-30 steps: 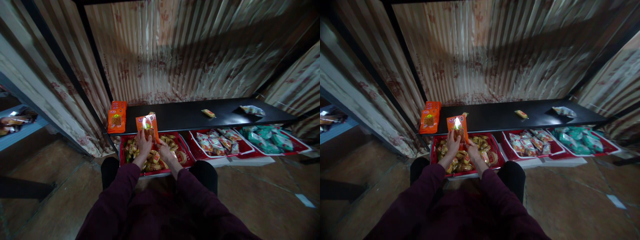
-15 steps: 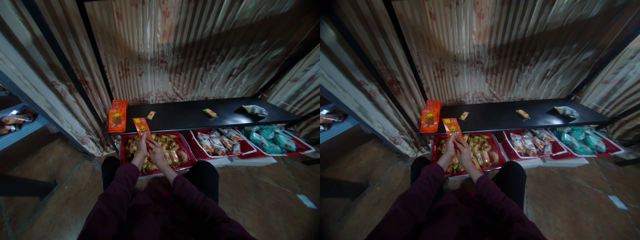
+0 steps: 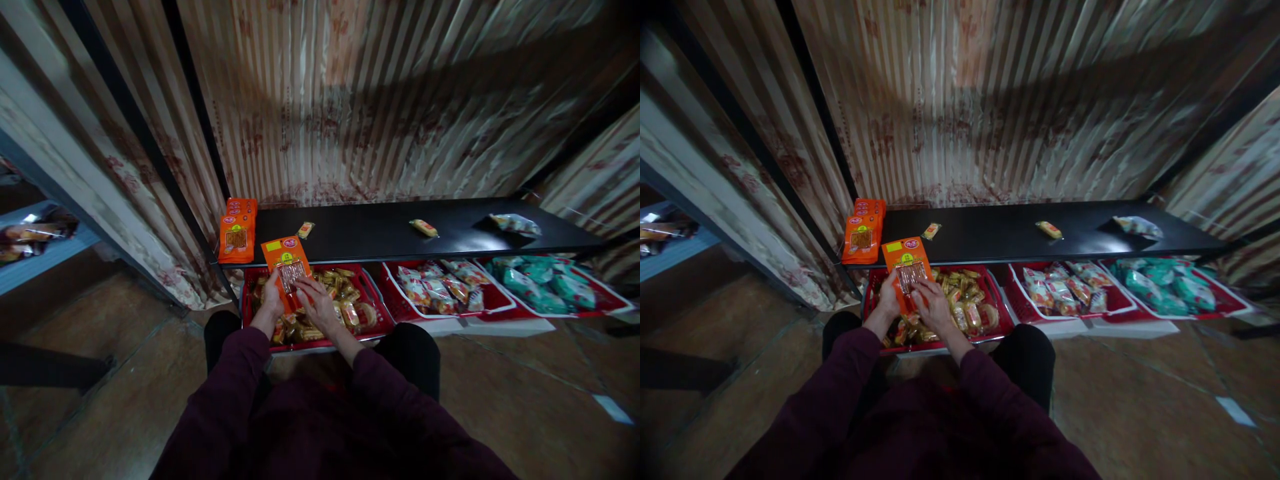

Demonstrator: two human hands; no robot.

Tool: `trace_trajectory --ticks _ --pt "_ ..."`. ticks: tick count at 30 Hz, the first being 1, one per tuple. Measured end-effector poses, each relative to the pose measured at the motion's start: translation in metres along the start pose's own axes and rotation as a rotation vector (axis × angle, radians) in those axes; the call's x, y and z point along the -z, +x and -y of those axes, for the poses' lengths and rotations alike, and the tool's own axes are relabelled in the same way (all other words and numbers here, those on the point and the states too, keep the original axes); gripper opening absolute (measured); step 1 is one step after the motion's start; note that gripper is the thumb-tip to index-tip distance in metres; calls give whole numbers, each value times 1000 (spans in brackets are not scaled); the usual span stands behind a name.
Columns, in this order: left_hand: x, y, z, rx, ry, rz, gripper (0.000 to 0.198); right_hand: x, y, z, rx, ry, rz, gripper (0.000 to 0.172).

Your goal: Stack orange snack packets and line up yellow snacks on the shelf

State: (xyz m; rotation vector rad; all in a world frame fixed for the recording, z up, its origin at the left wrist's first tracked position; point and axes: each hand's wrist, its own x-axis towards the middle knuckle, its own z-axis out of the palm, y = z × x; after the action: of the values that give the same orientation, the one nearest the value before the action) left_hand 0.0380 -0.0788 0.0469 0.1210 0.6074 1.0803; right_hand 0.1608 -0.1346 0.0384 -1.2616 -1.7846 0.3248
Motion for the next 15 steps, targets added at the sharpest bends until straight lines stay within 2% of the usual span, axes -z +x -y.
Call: trace_trajectory --ticks 2,4,9,12,15 --pt "0 -5 -3 55 -1 -7 37 1 6 -8 -124 -7 -137 36" --pt "0 -11 -5 70 6 6 40 1 13 -19 -255 11 -208 40" --pt "0 -21 -9 69 22 33 41 -1 23 -40 -573 313 -172 45" --pt "3 -24 -9 95 48 43 41 -2 24 -44 -646 447 -215 42" --pt "6 -25 -8 132 64 69 43 -5 24 -44 -657 504 -238 36"
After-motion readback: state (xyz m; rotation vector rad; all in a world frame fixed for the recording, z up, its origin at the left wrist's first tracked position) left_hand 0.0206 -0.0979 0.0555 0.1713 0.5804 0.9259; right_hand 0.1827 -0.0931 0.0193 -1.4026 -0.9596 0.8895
